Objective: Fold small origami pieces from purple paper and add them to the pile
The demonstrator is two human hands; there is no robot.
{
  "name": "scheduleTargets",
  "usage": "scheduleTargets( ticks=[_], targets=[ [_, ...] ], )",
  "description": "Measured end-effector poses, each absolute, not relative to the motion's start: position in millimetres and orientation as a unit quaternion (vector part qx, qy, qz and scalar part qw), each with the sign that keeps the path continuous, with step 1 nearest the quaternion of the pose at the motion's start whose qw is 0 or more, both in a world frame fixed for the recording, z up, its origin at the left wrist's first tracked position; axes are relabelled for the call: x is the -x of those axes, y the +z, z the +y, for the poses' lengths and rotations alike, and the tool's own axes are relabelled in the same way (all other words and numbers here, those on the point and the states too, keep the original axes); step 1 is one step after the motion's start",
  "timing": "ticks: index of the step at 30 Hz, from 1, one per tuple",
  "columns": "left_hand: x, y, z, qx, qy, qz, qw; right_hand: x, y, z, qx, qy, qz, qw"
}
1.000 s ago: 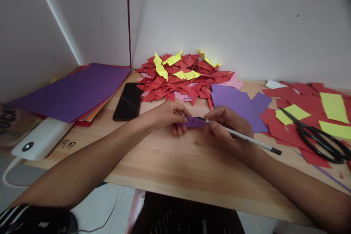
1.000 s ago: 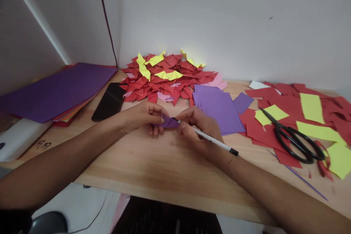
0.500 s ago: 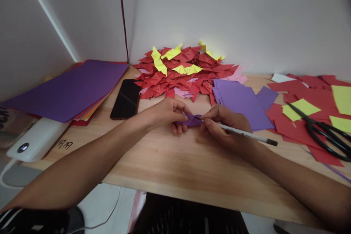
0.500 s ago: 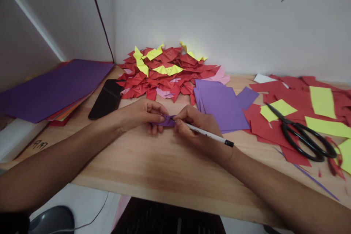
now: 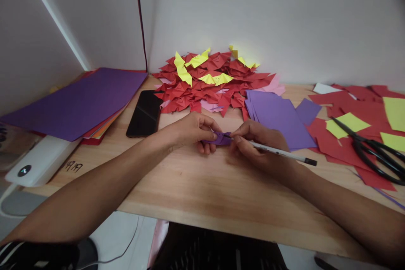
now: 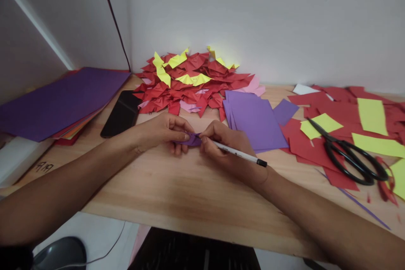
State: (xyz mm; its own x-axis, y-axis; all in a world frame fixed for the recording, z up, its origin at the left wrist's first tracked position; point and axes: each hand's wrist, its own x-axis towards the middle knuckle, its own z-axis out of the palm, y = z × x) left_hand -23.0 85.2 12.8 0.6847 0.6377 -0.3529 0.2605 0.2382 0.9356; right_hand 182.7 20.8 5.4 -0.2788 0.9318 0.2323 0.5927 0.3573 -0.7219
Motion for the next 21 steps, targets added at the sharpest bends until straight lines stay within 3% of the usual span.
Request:
scheduleTargets(
  ticks=[21],
  targets=[
    [22.5, 12.5, 85.0, -0.601, 0.135, 0.379, 0.690, -183.4, 4.9, 20.4, 0.508, 0.249, -0.762, 0.316]
  ],
)
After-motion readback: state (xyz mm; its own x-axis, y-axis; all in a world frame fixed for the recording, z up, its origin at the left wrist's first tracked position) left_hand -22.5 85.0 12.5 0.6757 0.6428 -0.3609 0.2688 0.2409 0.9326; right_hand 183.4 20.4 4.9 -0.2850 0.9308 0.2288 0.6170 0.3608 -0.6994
